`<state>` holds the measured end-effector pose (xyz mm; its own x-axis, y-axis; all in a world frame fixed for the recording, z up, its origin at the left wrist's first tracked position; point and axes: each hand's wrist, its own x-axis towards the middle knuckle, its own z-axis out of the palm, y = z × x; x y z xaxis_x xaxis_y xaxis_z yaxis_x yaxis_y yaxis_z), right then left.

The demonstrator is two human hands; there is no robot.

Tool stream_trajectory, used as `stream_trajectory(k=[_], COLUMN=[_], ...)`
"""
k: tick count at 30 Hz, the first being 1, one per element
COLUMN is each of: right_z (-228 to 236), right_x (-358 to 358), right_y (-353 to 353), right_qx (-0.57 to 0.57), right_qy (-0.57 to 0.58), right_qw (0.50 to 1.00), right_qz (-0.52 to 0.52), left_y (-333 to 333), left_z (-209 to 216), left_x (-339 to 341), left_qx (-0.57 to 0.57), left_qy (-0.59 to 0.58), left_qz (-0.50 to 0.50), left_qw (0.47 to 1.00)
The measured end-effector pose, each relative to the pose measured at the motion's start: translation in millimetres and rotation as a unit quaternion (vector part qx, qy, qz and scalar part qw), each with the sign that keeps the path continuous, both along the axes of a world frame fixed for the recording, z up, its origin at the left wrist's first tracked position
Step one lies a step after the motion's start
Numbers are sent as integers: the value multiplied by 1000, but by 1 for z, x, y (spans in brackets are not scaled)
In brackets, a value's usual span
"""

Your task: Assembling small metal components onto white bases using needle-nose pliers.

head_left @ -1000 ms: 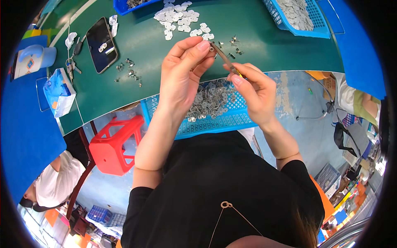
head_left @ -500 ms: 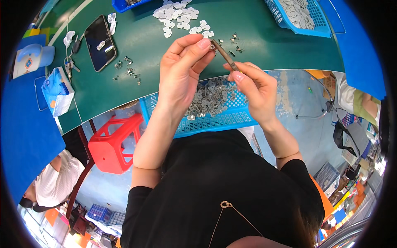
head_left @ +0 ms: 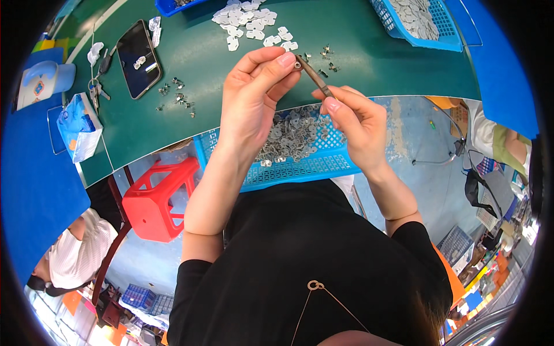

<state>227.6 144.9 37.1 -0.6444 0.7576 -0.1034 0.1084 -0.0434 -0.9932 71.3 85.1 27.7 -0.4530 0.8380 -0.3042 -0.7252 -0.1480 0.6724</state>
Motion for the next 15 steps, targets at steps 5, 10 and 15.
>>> stream_trajectory(k=[5,10,15], right_z=[1,0,2], right_x=[1,1,1], right_y=[0,1,-1], right_qx=[-3,6,23], right_qy=[-8,-12,-12], right_qw=[1000,1000,1000], right_qz=[0,-2,-17], left_y=[0,1,5], left_z=[-1,-2,0], left_x=[-2,-2,4], left_qx=[-4,-1,8], left_qy=[14,20,45], left_qz=[-9,-12,-25], left_qw=[1000,1000,999])
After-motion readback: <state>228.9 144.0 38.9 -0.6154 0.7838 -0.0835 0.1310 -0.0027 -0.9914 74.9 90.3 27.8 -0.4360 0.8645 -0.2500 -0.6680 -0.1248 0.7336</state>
